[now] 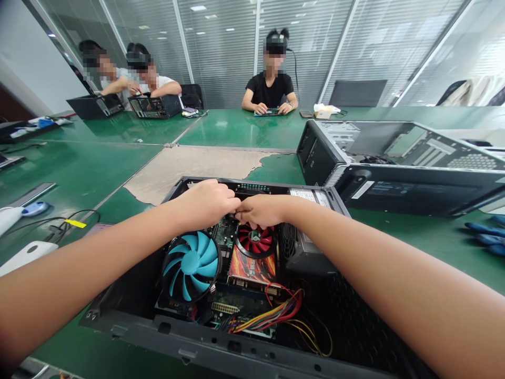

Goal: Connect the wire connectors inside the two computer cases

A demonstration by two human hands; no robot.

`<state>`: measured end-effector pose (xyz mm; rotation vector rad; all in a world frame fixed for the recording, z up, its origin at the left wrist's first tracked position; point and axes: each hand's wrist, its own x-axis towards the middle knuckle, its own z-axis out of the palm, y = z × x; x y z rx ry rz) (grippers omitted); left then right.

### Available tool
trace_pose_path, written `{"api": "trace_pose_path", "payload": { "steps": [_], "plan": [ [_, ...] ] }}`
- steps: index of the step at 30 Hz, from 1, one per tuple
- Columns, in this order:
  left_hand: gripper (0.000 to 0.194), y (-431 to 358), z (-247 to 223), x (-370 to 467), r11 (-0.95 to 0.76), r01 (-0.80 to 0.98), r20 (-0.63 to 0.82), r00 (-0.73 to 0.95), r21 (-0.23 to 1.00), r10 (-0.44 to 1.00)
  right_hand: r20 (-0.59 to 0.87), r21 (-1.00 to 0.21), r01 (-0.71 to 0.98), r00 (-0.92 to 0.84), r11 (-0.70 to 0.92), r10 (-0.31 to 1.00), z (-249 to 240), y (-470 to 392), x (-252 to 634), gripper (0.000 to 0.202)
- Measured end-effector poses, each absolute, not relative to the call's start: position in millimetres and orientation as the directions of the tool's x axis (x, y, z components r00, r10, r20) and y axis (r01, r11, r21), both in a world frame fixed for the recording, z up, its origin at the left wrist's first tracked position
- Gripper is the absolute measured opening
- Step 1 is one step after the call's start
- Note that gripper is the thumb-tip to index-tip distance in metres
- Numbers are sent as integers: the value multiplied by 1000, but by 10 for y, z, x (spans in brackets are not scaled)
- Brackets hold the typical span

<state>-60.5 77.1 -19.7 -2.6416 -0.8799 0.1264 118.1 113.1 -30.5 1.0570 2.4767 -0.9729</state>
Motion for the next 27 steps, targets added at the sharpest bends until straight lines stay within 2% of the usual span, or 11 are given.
{"api": "trace_pose_path", "payload": {
  "steps": [27],
  "plan": [
    [19,761,-183,-595,-737,591,-43,770,-327,637,-492,-449,718,-696,532,523,-259,1111,1161,22]
  ]
}}
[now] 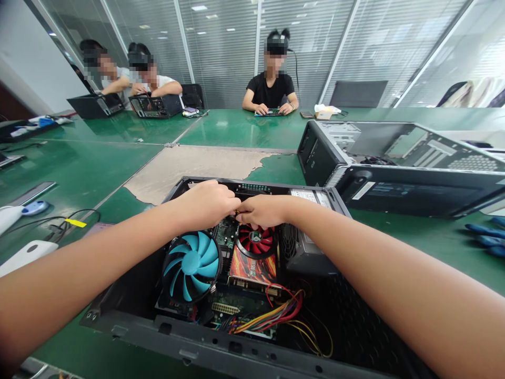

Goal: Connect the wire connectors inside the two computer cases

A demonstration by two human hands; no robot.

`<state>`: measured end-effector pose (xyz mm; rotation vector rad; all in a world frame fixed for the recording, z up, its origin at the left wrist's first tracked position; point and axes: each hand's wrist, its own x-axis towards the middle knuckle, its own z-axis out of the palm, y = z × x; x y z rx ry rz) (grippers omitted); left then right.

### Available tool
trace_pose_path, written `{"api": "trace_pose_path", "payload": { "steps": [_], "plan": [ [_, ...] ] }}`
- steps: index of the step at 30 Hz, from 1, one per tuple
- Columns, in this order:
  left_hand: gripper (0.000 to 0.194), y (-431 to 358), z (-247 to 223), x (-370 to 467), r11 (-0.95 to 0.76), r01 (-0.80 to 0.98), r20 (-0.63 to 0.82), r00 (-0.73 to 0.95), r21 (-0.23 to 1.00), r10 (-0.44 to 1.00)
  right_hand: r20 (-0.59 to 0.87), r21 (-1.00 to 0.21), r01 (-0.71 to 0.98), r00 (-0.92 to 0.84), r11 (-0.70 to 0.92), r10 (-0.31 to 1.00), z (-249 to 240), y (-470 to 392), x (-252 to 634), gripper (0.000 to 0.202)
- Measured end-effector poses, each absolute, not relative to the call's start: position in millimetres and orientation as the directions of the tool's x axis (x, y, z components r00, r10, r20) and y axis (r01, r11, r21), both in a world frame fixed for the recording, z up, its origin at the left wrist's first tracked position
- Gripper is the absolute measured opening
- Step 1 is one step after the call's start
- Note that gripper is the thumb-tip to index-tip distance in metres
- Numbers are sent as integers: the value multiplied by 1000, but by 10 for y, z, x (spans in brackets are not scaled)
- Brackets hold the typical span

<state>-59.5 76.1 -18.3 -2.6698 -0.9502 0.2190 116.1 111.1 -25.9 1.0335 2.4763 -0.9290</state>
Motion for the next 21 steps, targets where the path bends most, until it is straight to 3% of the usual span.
{"api": "trace_pose_path", "payload": {
  "steps": [16,21],
  "plan": [
    [15,754,-188,-600,-738,593,-14,776,-323,630,-483,-513,698,-716,500,504,-335,1157,1182,13],
    [13,761,-232,-603,-747,563,65,811,-354,581,-475,-513,699,-715,498,513,-337,1151,1179,16]
  ]
}}
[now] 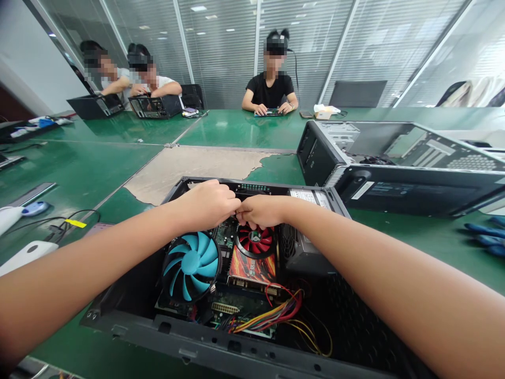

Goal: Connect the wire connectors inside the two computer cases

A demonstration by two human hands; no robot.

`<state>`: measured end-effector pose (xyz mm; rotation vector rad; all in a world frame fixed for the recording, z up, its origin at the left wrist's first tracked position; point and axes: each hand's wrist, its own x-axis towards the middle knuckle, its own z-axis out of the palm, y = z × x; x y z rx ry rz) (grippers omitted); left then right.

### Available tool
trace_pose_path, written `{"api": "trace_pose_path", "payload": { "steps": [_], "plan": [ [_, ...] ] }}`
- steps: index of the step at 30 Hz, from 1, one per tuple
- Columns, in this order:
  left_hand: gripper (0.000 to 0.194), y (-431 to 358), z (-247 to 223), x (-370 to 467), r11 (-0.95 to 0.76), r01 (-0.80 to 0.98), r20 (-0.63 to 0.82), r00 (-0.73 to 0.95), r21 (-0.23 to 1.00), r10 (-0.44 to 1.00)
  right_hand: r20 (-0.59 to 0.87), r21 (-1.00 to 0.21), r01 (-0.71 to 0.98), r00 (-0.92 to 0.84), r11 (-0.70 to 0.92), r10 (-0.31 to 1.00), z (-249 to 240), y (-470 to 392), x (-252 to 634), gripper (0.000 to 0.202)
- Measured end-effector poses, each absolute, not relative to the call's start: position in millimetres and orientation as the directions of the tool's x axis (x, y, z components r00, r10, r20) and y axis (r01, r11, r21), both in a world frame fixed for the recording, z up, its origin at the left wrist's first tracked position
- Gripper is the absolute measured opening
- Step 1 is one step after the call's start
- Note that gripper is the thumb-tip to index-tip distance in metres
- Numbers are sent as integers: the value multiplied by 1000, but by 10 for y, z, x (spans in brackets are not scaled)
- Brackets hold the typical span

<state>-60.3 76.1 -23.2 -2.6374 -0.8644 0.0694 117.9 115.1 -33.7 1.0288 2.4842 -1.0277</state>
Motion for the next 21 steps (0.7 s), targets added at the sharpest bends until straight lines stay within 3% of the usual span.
{"api": "trace_pose_path", "payload": {
  "steps": [21],
  "plan": [
    [15,738,-208,-568,-755,551,-8,806,-355,591,-489,-457,728,-686,512,539,-304,1111,1158,19]
  ]
}}
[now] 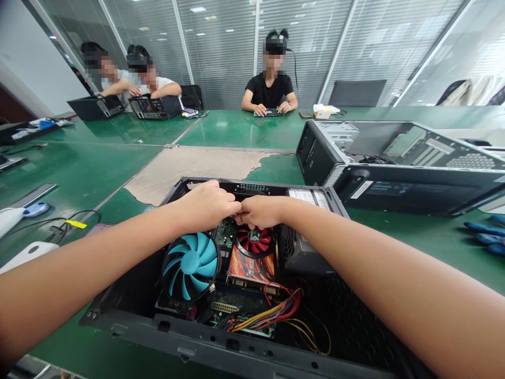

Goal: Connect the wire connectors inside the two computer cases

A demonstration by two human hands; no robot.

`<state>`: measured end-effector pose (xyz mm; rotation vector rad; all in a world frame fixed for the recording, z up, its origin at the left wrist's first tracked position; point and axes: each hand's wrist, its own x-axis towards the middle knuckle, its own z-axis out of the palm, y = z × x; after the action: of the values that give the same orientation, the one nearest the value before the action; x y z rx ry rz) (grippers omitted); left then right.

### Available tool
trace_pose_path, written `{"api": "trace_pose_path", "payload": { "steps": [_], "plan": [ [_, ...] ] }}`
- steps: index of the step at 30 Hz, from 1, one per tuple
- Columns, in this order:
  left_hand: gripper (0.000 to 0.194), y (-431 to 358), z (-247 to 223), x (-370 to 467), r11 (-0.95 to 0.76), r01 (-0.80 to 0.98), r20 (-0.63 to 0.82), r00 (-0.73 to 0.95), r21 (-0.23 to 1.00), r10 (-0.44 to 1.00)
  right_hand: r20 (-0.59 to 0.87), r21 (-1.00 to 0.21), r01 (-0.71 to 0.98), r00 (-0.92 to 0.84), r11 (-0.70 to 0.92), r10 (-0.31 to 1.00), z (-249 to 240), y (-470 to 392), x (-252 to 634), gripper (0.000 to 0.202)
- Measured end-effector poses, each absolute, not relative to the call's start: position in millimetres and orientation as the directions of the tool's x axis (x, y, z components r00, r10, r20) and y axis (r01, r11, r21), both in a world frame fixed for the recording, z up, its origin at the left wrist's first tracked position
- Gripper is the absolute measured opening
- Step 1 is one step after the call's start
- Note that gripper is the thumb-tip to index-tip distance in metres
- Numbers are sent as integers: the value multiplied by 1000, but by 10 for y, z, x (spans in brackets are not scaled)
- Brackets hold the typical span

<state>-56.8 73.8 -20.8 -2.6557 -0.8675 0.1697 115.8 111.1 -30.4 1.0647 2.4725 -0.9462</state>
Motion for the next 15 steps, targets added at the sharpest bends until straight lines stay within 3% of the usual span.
{"api": "trace_pose_path", "payload": {
  "steps": [15],
  "plan": [
    [15,735,-217,-568,-742,567,-22,789,-356,614,-484,-459,714,-700,528,525,-335,1142,1161,24]
  ]
}}
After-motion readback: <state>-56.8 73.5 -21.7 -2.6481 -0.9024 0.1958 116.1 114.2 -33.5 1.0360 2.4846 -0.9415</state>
